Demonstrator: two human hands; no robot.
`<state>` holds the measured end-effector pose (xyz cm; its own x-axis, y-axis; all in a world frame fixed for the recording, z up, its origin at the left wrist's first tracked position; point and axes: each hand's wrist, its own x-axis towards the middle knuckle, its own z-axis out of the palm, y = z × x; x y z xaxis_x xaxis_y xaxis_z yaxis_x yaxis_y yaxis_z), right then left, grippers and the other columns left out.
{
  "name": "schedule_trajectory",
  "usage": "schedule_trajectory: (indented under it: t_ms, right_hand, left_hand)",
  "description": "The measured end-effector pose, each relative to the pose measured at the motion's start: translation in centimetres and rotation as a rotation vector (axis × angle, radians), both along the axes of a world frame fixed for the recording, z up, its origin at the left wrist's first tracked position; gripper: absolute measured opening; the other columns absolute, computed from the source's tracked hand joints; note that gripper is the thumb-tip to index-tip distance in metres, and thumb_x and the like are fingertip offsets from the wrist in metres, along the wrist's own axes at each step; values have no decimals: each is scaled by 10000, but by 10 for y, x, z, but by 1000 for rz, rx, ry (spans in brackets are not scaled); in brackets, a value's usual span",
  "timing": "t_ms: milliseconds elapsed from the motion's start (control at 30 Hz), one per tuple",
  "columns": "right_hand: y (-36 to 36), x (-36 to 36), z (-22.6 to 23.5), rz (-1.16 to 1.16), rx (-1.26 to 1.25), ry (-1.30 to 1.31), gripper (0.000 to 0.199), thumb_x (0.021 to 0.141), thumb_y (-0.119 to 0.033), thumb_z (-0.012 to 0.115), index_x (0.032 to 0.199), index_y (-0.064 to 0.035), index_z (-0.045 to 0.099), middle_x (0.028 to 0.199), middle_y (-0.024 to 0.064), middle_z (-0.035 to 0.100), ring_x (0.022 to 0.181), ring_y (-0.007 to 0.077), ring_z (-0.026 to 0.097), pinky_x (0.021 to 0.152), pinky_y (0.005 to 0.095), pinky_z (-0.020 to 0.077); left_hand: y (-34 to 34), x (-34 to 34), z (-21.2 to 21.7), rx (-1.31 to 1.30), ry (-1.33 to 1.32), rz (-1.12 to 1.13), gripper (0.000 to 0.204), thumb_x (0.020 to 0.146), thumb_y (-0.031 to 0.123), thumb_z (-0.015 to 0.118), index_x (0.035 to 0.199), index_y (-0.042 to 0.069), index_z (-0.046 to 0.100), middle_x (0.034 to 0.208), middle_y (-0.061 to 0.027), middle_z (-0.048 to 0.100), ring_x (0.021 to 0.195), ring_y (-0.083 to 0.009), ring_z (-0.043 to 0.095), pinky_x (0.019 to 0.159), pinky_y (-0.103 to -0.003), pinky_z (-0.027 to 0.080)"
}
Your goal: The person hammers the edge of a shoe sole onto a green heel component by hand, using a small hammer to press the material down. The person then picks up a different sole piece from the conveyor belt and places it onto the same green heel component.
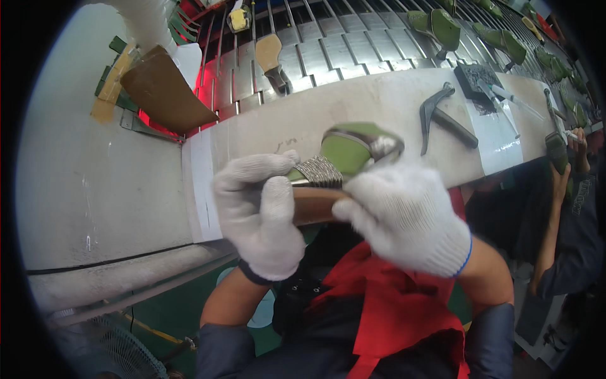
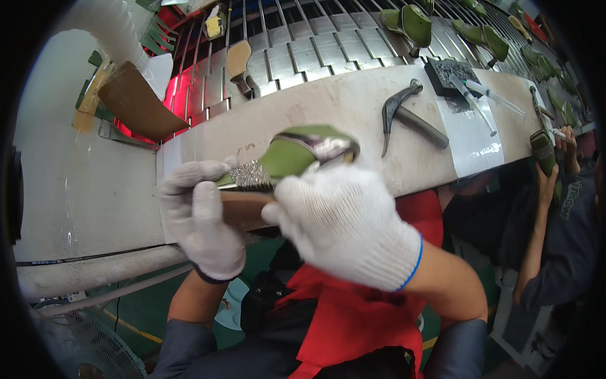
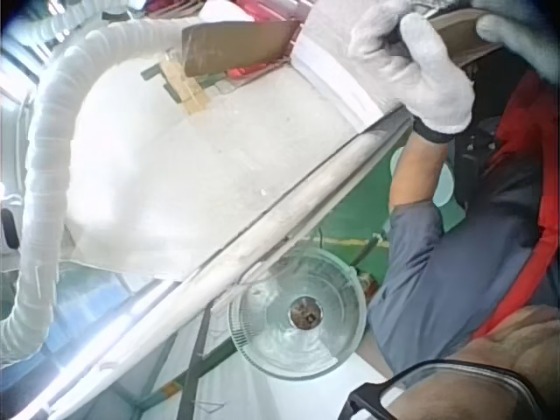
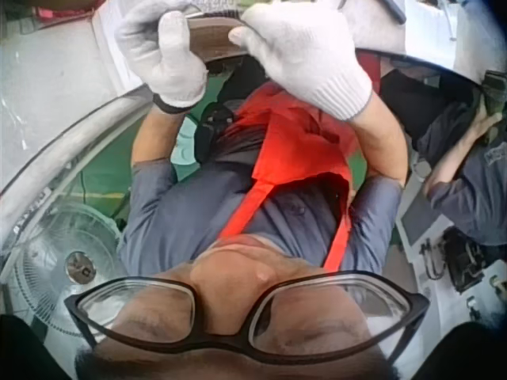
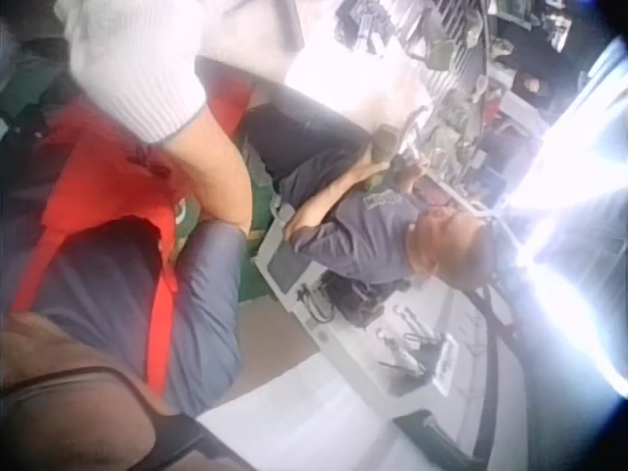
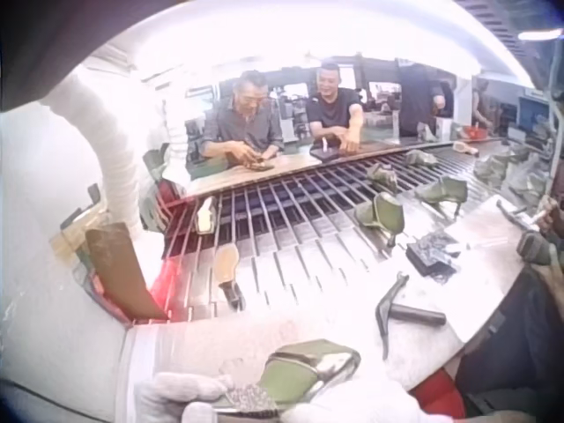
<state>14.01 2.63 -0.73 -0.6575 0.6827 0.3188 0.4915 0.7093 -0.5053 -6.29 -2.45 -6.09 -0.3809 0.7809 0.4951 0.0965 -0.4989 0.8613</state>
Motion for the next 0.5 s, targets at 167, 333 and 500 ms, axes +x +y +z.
schedule_trajectory:
  t_ms: [167, 333, 500]
  right_hand:
    - [16, 12, -32, -1, 109, -240, 134, 883, -141, 818, 917, -70, 710, 931, 115, 695, 862, 346, 721, 736, 480, 565]
    - [22, 24, -45, 19, 213, -35, 182, 859, -165, 814, 969, -78, 697, 1271, 133, 692, 929, 324, 712, 787, 462, 601]
    - [31, 30, -38, 46, 110, -88, 273, 800, -84, 875, 1030, -44, 734, 1424, 201, 694, 1051, 401, 740, 899, 467, 612]
  left_hand:
    - [-11, -7, -58, -95, 499, -40, 363, 1038, 128, 787, 1373, 7, 715, 1406, -245, 709, 1280, -380, 713, 1107, -442, 556]
    - [-10, 1, -54, -63, 553, 7, 353, 988, 34, 815, 1337, 32, 761, 1355, -247, 748, 1238, -380, 751, 1048, -428, 603]
    - [-8, 3, -57, -7, 562, 73, 341, 950, -37, 809, 1284, 24, 775, 1345, -238, 750, 1187, -353, 769, 987, -393, 626]
